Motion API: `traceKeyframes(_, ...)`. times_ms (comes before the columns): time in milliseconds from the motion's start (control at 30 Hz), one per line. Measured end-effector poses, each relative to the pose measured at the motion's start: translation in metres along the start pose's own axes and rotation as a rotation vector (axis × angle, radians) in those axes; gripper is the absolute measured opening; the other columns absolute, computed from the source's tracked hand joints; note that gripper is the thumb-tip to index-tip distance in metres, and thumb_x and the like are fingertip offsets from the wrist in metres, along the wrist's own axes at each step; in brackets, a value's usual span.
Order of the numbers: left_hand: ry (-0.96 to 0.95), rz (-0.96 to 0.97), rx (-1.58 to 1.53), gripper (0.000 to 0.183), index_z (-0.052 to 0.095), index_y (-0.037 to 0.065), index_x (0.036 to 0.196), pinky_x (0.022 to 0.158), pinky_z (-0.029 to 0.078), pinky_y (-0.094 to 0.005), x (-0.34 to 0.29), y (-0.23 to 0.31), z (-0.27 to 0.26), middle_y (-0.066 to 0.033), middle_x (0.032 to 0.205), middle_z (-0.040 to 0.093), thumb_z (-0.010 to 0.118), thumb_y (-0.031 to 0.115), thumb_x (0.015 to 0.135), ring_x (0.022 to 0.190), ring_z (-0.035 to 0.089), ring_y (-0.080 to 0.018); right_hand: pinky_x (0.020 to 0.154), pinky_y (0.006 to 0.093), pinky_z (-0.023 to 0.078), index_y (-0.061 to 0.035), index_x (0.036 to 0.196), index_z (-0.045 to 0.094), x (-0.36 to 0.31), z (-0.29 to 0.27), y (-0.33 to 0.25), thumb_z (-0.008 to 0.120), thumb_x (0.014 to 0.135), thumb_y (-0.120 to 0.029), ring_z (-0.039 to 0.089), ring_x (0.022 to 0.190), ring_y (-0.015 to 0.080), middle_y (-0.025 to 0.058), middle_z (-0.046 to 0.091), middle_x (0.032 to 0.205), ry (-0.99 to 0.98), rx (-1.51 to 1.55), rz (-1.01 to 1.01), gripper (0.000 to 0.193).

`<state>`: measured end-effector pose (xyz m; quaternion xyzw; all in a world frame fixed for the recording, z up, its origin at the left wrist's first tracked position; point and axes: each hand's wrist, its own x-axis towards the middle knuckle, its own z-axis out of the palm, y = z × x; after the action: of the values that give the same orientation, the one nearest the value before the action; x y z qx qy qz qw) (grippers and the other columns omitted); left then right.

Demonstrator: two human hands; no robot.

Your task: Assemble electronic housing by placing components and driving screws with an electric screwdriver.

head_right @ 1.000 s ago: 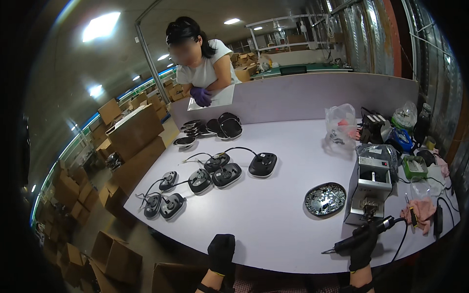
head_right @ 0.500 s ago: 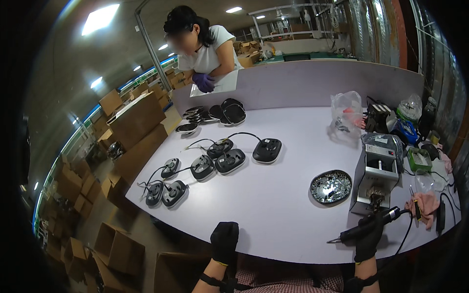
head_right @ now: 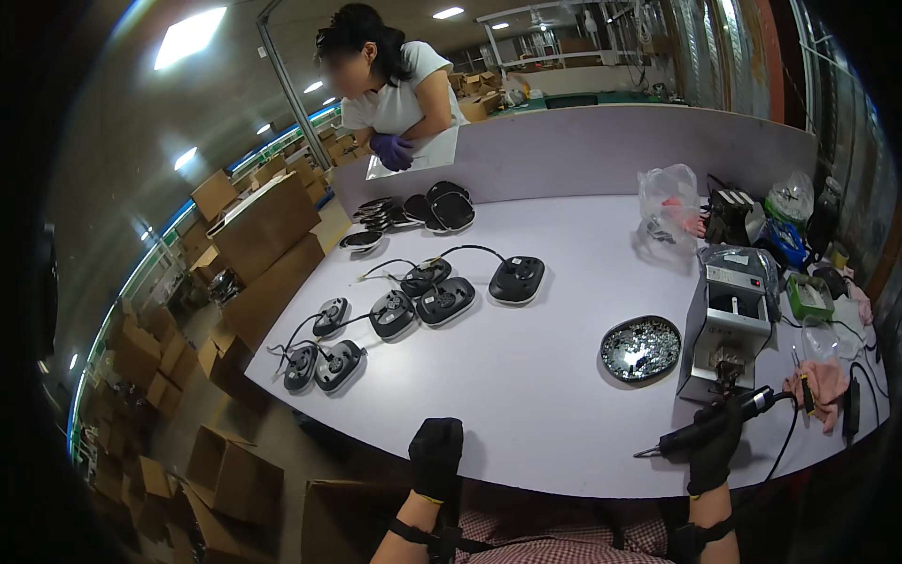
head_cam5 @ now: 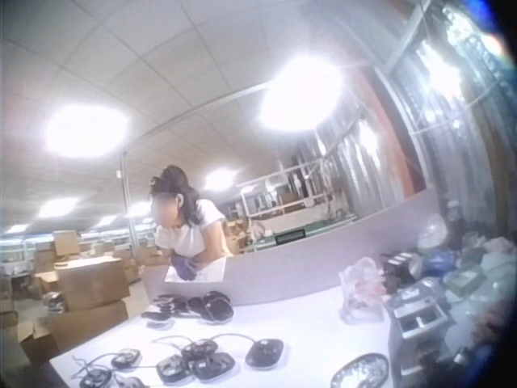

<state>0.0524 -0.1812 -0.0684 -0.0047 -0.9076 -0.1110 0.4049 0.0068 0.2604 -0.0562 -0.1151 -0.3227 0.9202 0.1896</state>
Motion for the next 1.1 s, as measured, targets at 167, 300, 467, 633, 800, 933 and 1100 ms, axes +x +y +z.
traceKeyframes(167, 0.050, -0.172, -0.282, 0.011, 0.060, 0.011, 0.076, 0.056, 0.049, -0.0339, 0.012, 0.019, -0.008, -0.0069, 0.073, 0.060, 0.066, 0.013, 0.085, 0.062, 0.059, -0.0257, 0.059, 0.0268, 0.051, -0.0118, 0.091, 0.056, 0.012, -0.016, 0.004, 0.063, 0.092, -0.028, 0.057, 0.063, 0.0120, -0.0002, 0.058, 0.075, 0.033, 0.025, -0.021, 0.018)
traceKeyframes(300, -0.152, -0.005, 0.040, 0.010, 0.057, 0.011, 0.076, 0.053, 0.045, -0.0334, 0.005, 0.002, -0.008, -0.0045, 0.075, 0.056, 0.063, 0.009, 0.084, 0.065, 0.058, -0.0231, 0.060, 0.0278, 0.051, -0.0093, 0.095, 0.057, 0.011, -0.016, 0.004, 0.062, 0.092, -0.027, 0.059, 0.065, 0.0145, 0.0016, 0.059, 0.077, 0.059, -0.006, -0.006, 0.019)
traceKeyframes(467, -0.186, -0.001, -0.012, 0.010, 0.062, 0.005, 0.091, 0.063, 0.050, -0.0346, 0.015, 0.008, -0.014, -0.0096, 0.082, 0.059, 0.063, 0.001, 0.081, 0.075, 0.060, -0.0261, 0.066, 0.0294, 0.050, -0.0085, 0.094, 0.057, 0.008, -0.007, 0.005, 0.063, 0.092, -0.029, 0.057, 0.067, 0.0146, 0.0026, 0.059, 0.079, 0.069, 0.012, -0.016, 0.022)
traceKeyframes(633, -0.213, -0.206, -0.216, 0.005, 0.065, 0.006, 0.088, 0.064, 0.051, -0.0344, 0.036, 0.013, -0.016, -0.0071, 0.084, 0.065, 0.067, 0.007, 0.084, 0.075, 0.063, -0.0253, 0.067, 0.0293, 0.048, -0.0087, 0.096, 0.055, 0.008, -0.008, 0.003, 0.062, 0.092, -0.028, 0.055, 0.069, 0.0137, 0.0022, 0.058, 0.081, 0.036, 0.005, -0.014, 0.021)
traceKeyframes(800, -0.155, -0.029, -0.468, 0.038, 0.061, -0.002, 0.112, 0.082, 0.051, -0.0414, 0.141, 0.020, 0.049, -0.0158, 0.101, 0.065, 0.074, 0.019, 0.083, 0.091, 0.062, -0.0329, 0.062, 0.0291, 0.044, -0.0100, 0.099, 0.055, 0.003, -0.004, -0.002, 0.060, 0.093, -0.025, 0.053, 0.067, 0.0129, 0.0019, 0.057, 0.080, 0.155, 0.015, -0.061, 0.017)
traceKeyframes(933, -0.291, -0.034, -0.219, 0.078, 0.055, -0.009, 0.118, 0.092, 0.047, -0.0461, 0.224, 0.001, 0.149, -0.0233, 0.108, 0.062, 0.074, 0.054, 0.075, 0.104, 0.059, -0.0385, 0.064, 0.0294, 0.050, -0.0069, 0.101, 0.055, 0.004, -0.006, 0.000, 0.057, 0.096, -0.024, 0.057, 0.070, 0.0157, 0.0059, 0.058, 0.084, 0.014, 0.042, -0.038, 0.017)
traceKeyframes(1100, -0.717, -0.107, 0.025, 0.109, 0.049, -0.011, 0.126, 0.098, 0.045, -0.0450, 0.277, 0.012, 0.232, -0.0284, 0.120, 0.056, 0.065, 0.077, 0.065, 0.115, 0.057, -0.0373, 0.065, 0.0305, 0.044, -0.0089, 0.106, 0.055, -0.001, -0.013, -0.001, 0.055, 0.096, -0.030, 0.053, 0.068, 0.0140, 0.0050, 0.058, 0.085, 0.057, 0.047, -0.005, 0.023)
